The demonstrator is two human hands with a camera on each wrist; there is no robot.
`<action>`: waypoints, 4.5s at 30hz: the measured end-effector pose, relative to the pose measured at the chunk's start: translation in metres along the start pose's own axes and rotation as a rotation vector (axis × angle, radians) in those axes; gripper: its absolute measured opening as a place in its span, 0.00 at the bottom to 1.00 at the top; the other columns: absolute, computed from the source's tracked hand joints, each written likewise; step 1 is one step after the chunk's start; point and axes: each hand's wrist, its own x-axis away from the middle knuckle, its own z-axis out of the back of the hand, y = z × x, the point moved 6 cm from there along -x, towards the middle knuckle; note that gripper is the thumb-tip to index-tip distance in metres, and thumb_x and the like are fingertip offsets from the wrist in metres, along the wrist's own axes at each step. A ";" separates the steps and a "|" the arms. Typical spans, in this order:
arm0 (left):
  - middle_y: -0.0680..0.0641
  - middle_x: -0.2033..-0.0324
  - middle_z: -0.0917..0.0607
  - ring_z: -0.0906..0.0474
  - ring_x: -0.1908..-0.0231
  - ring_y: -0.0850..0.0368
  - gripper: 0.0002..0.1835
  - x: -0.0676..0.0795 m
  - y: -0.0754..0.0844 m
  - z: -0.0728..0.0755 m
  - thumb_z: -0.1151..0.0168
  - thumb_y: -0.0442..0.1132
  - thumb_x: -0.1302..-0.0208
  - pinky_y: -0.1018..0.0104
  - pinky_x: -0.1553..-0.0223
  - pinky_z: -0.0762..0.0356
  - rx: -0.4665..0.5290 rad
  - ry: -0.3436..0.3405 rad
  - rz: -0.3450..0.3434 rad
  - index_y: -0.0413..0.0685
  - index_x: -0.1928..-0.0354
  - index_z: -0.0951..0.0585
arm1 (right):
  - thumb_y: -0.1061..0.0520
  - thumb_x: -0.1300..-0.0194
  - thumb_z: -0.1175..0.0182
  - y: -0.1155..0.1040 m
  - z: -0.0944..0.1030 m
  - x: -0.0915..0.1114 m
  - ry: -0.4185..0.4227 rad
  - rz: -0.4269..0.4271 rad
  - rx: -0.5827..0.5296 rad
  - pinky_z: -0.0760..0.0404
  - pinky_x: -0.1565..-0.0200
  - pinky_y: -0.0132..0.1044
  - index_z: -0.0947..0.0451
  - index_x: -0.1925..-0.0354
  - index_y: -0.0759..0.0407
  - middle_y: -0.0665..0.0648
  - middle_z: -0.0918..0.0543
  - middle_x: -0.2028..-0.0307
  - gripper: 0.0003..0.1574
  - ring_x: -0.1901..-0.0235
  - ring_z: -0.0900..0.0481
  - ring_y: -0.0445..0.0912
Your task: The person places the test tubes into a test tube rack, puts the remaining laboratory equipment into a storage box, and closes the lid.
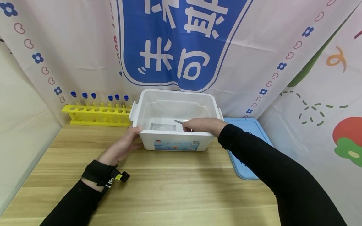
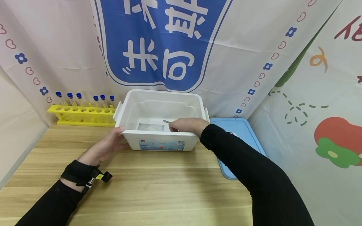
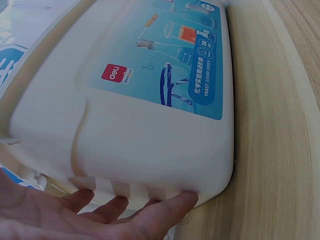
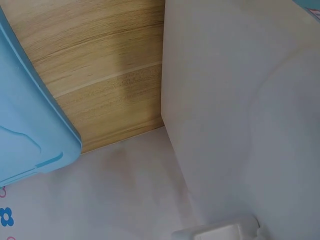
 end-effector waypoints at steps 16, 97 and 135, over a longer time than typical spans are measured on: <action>0.38 0.21 0.52 0.59 0.21 0.33 0.44 0.002 0.002 -0.001 0.55 0.59 0.25 0.23 0.32 0.47 -0.002 -0.002 -0.004 0.60 0.17 0.63 | 0.59 0.24 0.42 -0.014 0.006 -0.011 0.099 0.313 0.792 0.18 0.54 0.39 0.22 0.42 0.56 0.53 0.16 0.57 0.15 0.59 0.20 0.44; 0.37 0.20 0.55 0.62 0.21 0.33 0.44 0.000 0.000 0.000 0.56 0.59 0.25 0.21 0.33 0.48 -0.011 -0.008 -0.005 0.62 0.17 0.65 | 0.51 0.23 0.43 0.198 0.081 0.139 0.852 -0.462 -0.082 0.26 0.36 0.65 0.43 0.24 0.72 0.78 0.34 0.30 0.42 0.36 0.31 0.72; 0.37 0.20 0.55 0.61 0.21 0.33 0.43 0.000 0.001 -0.001 0.57 0.58 0.24 0.22 0.33 0.47 -0.017 -0.014 -0.015 0.61 0.17 0.64 | 0.60 0.25 0.44 0.239 0.047 0.114 0.711 -0.577 -0.025 0.20 0.47 0.59 0.25 0.41 0.75 0.75 0.21 0.48 0.22 0.53 0.23 0.63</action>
